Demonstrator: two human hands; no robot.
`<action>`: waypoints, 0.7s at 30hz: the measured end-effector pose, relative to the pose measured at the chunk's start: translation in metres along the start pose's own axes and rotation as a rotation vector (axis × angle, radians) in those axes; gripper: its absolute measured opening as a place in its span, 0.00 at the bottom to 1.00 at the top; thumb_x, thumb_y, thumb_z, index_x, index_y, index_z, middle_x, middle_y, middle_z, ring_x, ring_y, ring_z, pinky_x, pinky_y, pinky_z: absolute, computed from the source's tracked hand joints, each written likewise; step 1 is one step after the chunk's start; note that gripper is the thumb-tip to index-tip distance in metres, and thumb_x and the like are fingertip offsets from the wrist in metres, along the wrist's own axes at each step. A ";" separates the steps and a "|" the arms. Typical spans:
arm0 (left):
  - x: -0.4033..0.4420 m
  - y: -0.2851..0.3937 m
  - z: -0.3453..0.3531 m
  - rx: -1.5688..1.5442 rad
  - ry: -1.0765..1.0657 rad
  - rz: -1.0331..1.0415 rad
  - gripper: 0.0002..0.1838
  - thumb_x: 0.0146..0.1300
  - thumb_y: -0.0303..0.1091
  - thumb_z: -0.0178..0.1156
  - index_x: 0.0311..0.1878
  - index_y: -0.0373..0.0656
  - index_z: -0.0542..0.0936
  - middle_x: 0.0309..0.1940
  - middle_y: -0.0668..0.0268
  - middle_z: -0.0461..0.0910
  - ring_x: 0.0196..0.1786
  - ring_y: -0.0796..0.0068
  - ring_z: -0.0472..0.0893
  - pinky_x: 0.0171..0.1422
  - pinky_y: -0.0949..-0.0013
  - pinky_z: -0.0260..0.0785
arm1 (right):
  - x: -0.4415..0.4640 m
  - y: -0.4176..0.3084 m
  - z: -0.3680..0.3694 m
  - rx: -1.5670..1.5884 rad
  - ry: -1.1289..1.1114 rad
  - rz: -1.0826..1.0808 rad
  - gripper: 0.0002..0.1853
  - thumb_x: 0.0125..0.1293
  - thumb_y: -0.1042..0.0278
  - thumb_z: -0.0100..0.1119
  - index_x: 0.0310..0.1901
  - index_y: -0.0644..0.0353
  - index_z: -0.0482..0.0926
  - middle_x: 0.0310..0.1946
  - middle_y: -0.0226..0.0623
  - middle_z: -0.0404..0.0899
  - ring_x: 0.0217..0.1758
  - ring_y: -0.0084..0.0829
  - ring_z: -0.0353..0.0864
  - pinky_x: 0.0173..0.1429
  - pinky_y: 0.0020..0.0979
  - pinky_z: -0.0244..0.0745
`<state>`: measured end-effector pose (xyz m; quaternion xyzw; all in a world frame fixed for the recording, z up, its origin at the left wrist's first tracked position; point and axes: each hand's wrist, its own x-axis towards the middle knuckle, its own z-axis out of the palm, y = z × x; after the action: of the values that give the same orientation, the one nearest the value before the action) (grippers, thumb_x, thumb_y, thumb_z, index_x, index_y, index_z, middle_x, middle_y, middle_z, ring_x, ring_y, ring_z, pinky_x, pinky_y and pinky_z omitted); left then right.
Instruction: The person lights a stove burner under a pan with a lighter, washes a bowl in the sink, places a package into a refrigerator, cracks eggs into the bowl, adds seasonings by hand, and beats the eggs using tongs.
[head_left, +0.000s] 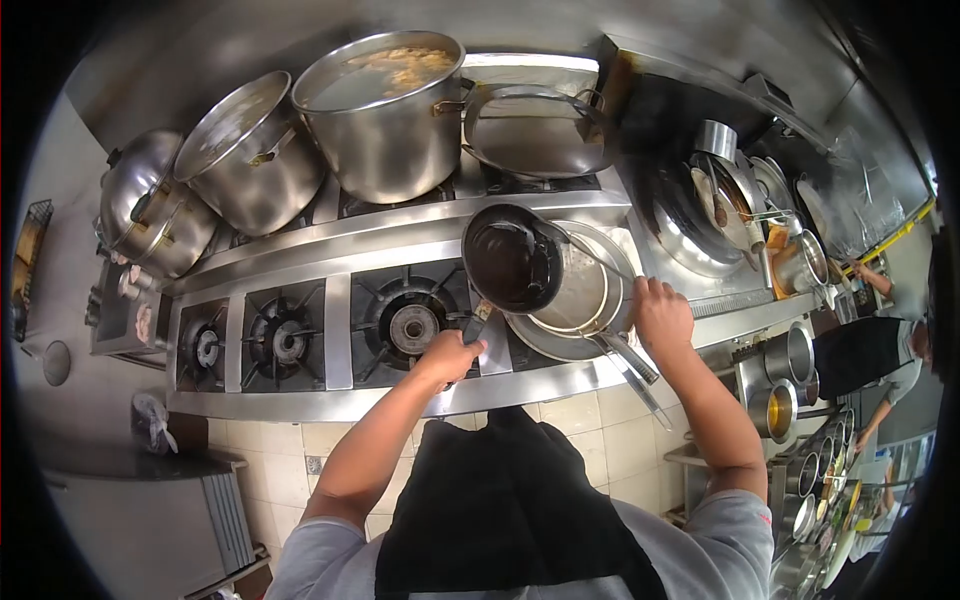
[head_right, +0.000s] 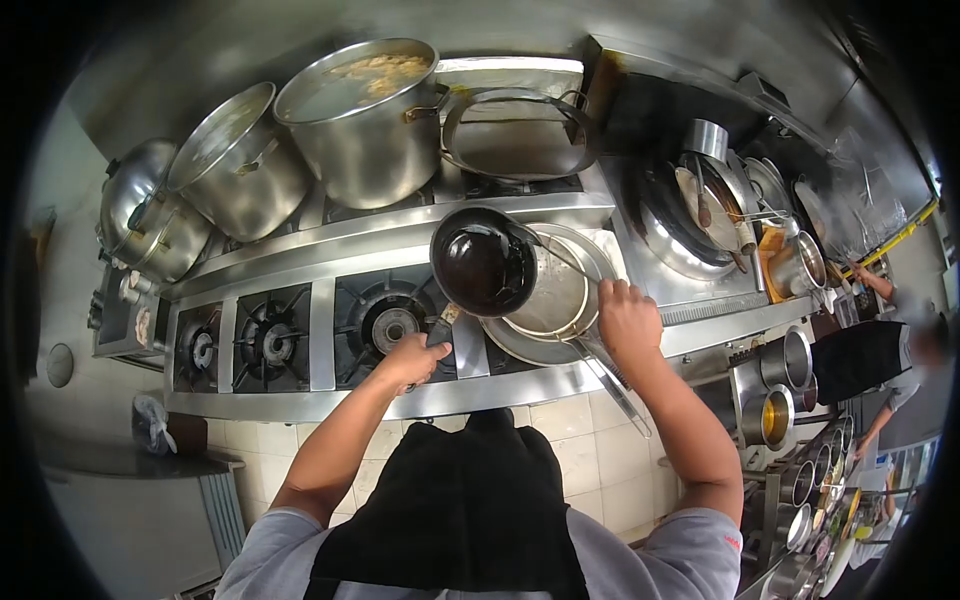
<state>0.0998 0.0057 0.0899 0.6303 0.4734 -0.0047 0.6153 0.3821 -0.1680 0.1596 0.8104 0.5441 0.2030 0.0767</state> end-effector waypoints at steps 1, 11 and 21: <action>-0.002 0.003 -0.001 0.054 0.008 -0.013 0.20 0.64 0.44 0.60 0.27 0.35 0.71 0.15 0.64 0.70 0.13 0.74 0.67 0.16 0.63 0.55 | 0.001 0.002 -0.002 -0.008 0.008 -0.031 0.04 0.59 0.70 0.51 0.35 0.56 0.72 0.29 0.34 0.77 0.34 0.33 0.82 0.33 0.34 0.78; 0.011 -0.018 -0.001 0.004 -0.030 0.044 0.17 0.70 0.42 0.52 0.31 0.37 0.72 0.15 0.71 0.65 0.15 0.81 0.61 0.17 0.70 0.50 | -0.005 -0.001 -0.026 -0.135 -0.028 -0.145 0.08 0.57 0.69 0.52 0.38 0.58 0.75 0.30 0.34 0.79 0.35 0.30 0.82 0.32 0.31 0.77; 0.007 -0.015 0.000 0.014 -0.076 0.016 0.16 0.69 0.41 0.53 0.31 0.37 0.72 0.16 0.70 0.67 0.15 0.81 0.62 0.17 0.71 0.51 | -0.013 -0.009 -0.036 -0.223 -0.063 -0.213 0.07 0.57 0.68 0.53 0.36 0.59 0.76 0.29 0.33 0.79 0.33 0.30 0.82 0.32 0.30 0.76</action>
<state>0.0949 0.0063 0.0743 0.6378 0.4444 -0.0271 0.6285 0.3551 -0.1797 0.1856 0.7406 0.5983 0.2274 0.2044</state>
